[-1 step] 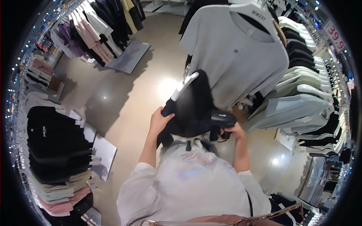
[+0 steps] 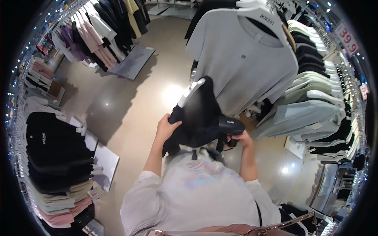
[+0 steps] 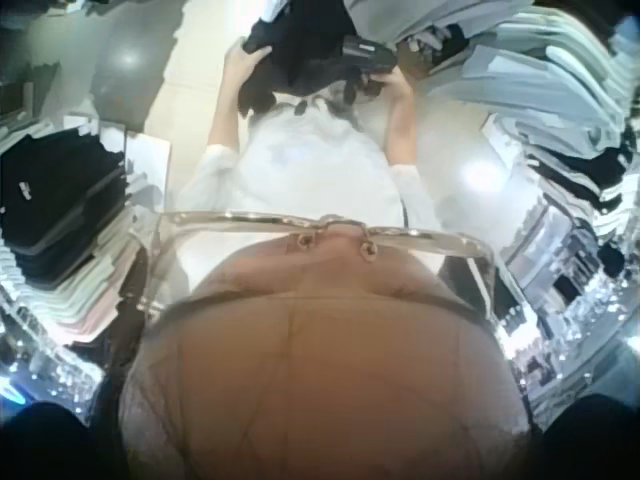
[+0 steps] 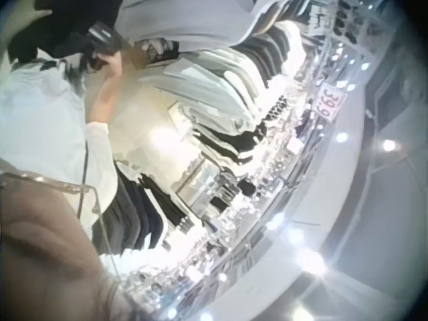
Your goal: The person scans the barcodes on price tags of various t-shirts using a handheld scanner, handling items one at a time on their hangers or after removing them briefly to reach the tag.
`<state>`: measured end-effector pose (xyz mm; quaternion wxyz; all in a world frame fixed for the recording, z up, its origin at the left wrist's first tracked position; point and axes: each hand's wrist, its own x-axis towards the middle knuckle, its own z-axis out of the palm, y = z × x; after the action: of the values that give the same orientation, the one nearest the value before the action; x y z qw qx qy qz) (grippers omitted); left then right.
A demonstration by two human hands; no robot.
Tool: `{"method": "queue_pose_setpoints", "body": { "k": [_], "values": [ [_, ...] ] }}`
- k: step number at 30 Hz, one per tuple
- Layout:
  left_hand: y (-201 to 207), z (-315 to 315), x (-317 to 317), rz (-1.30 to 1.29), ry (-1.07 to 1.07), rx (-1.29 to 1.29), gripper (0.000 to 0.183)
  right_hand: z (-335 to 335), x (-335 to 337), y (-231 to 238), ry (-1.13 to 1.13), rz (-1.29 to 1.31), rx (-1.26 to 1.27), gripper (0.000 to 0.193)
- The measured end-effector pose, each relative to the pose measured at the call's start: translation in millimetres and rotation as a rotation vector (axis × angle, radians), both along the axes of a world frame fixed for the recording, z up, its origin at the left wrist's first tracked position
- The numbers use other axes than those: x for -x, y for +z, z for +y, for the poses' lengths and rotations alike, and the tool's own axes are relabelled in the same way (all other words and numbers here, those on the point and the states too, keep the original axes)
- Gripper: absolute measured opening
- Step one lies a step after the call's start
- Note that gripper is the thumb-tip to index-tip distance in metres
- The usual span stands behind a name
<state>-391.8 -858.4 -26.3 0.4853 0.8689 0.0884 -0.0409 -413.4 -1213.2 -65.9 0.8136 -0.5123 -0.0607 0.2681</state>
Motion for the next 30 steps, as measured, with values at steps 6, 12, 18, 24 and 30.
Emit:
{"method": "queue_pose_setpoints", "body": {
  "k": [6,12,18,24,30],
  "values": [
    [-7.2,-21.9,-18.1,-0.03,-0.068,0.27,0.043,22.7,7.1,70.4,-0.211,-0.196,-0.226,0.066],
    [33.0,-60.1,-2.7,0.119,-0.167,0.499,0.057,22.9,6.0,127.1,-0.325,-0.221,-0.061,0.057],
    [12.0,-129.1,16.7,0.049,-0.4,0.689,0.082,27.4,-7.5,151.6,-0.033,-0.316,-0.108,0.049],
    [18.1,-162.9,26.5,-0.032,-0.559,0.707,0.054,4.3,18.4,178.4,-0.007,-0.515,0.299,0.046],
    [-18.8,-175.8,27.0,0.069,-0.103,0.638,0.044,-65.2,23.7,153.8,-0.209,-0.335,0.547,0.026]
  ]
}}
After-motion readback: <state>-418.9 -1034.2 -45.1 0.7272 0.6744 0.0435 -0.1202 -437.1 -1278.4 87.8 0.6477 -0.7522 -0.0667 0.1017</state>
